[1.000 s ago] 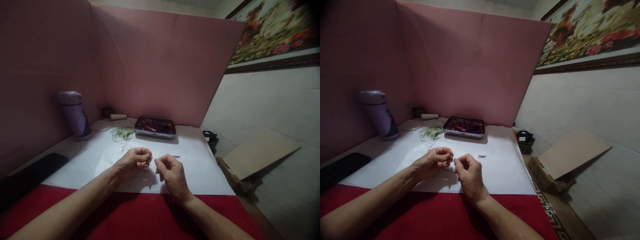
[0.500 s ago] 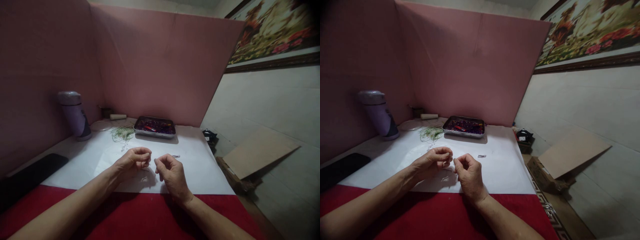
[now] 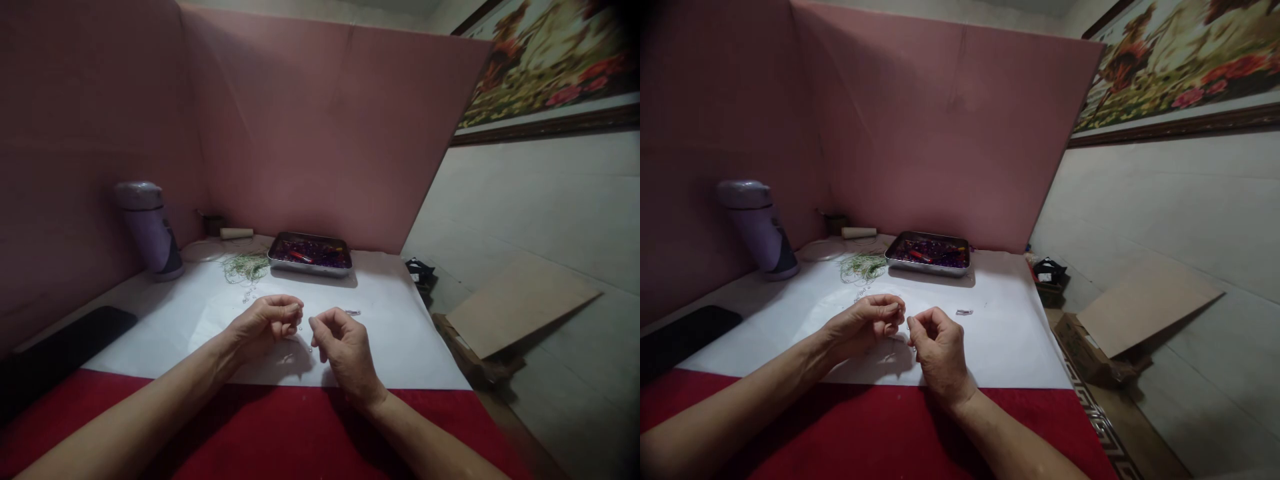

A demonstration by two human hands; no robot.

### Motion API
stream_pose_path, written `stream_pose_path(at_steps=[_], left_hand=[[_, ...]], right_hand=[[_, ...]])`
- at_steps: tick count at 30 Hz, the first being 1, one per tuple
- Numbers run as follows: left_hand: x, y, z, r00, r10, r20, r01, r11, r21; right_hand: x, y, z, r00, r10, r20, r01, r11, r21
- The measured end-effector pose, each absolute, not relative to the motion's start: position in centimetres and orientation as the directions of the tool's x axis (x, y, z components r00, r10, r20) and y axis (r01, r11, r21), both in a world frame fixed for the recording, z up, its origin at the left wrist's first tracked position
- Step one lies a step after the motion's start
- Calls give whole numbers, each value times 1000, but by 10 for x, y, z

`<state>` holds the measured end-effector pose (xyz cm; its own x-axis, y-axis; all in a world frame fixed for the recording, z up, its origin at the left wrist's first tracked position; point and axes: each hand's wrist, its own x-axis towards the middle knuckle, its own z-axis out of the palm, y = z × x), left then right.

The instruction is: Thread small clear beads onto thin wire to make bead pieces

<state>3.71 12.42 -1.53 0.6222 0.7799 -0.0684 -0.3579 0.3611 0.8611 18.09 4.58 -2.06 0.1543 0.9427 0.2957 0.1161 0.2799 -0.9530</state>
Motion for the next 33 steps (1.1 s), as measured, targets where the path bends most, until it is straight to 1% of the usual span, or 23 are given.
stream_pose_path(at_steps=[16,33], left_hand=[[38,122,-9,608,787,-104,-354,386,852],[37,122,-12,661,750,-43,-343,352,871]], right_hand=[[182,46,-22,153,940,306,103,293,-951],[182,47,-22,167,936,309,111,293,-950]])
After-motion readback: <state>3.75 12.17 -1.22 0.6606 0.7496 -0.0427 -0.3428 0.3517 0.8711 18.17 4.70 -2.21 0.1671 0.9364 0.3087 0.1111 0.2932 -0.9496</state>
